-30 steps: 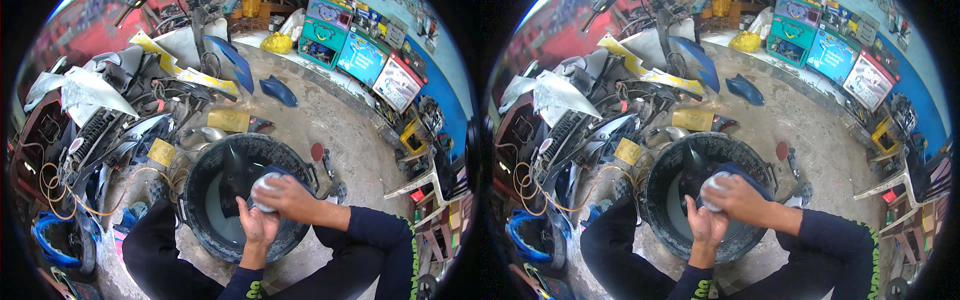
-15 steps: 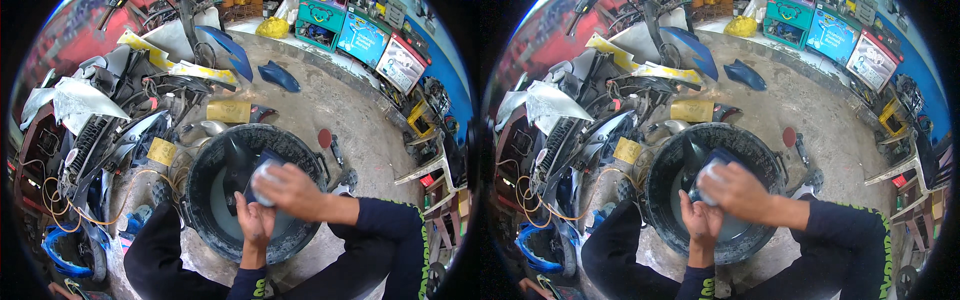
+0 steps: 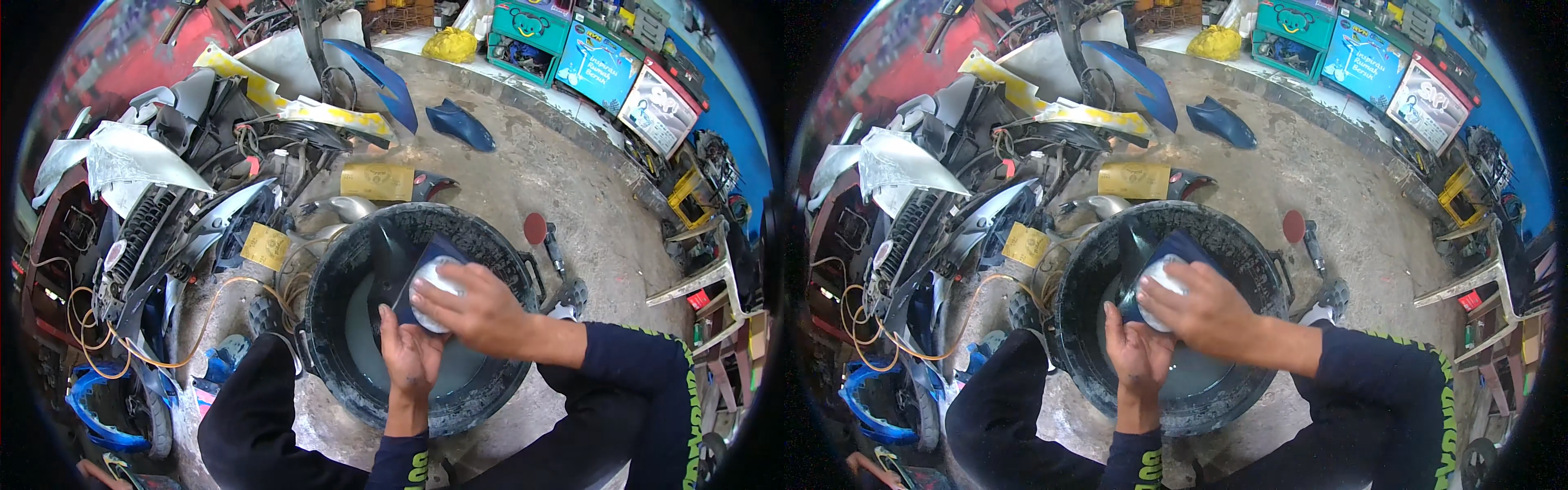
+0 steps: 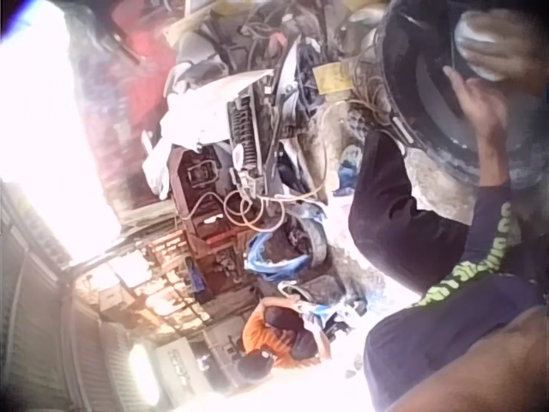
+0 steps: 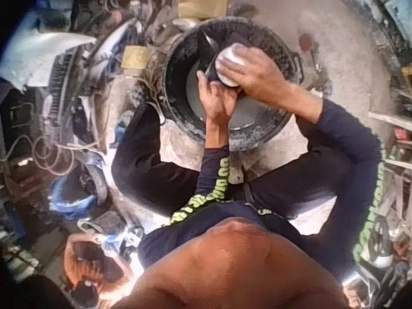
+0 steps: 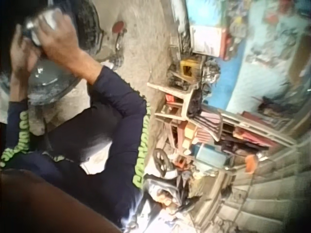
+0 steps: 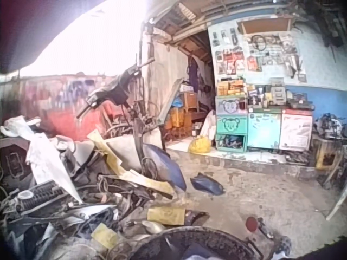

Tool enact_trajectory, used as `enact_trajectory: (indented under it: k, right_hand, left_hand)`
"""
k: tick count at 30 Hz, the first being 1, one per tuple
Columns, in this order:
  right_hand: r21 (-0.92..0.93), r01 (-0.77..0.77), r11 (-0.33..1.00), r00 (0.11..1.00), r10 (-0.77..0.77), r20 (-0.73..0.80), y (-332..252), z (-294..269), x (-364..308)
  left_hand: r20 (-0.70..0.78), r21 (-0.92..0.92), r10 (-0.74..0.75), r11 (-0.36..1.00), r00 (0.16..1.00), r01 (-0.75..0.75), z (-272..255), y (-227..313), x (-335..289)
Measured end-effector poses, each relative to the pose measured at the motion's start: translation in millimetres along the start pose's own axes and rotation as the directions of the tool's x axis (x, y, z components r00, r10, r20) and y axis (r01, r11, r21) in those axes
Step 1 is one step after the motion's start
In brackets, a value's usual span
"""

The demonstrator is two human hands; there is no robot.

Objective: The person sands motorcycle plastic parts by hand inside a bucket of water using a sanding block, then dips a different blue part into the water and continues sanding its surface.

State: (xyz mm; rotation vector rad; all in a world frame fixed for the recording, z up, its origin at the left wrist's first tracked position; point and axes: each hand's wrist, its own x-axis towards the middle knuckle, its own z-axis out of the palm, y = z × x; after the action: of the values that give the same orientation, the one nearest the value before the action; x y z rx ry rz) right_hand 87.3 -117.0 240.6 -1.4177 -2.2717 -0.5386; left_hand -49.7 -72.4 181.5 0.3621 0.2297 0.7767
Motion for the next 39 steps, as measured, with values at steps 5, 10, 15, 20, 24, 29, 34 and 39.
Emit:
enact_trajectory:
  k: [5,10,15,20,24,29,34,39]
  right_hand:
    - [-0.096,-0.258,0.961,0.966,0.257,-0.023,24.5,1.9,5.5]
    - [-0.102,-0.351,0.931,0.936,0.344,-0.077,49.6,1.4,4.2]
    - [-0.092,-0.097,0.991,0.983,0.081,-0.164,22.3,-6.7,9.2]
    - [-0.165,-0.212,0.963,0.974,0.194,-0.120,35.3,-1.2,0.5]
    - [-0.193,-0.117,0.974,0.990,0.100,-0.095,45.6,-0.5,-1.8]
    - [-0.097,-0.045,0.994,0.990,0.031,-0.136,17.6,5.3,1.4]
    - [-0.156,-0.120,0.980,0.992,0.111,-0.068,17.4,12.7,0.5]
    - [-0.195,-0.206,0.959,0.978,0.194,-0.079,45.7,18.3,-0.4]
  left_hand:
    - [0.024,0.151,-0.034,0.988,0.999,0.030,7.5,9.1,18.7]
    - [0.089,0.099,-0.042,0.994,0.995,0.033,27.4,6.9,32.9]
    - [0.067,0.113,-0.060,0.992,0.996,0.052,27.5,15.8,46.0]
    - [0.039,0.162,-0.035,0.986,0.999,0.029,27.8,3.4,35.4]
    - [0.072,0.163,-0.034,0.986,0.997,0.022,15.7,2.7,33.8]
    - [0.054,0.093,-0.009,0.996,0.998,0.004,10.7,4.3,26.0]
    - [0.031,0.122,-0.015,0.993,0.999,0.011,11.2,-0.8,27.3]
    - [0.099,0.090,-0.081,0.993,0.992,0.072,1.5,-7.6,31.6]
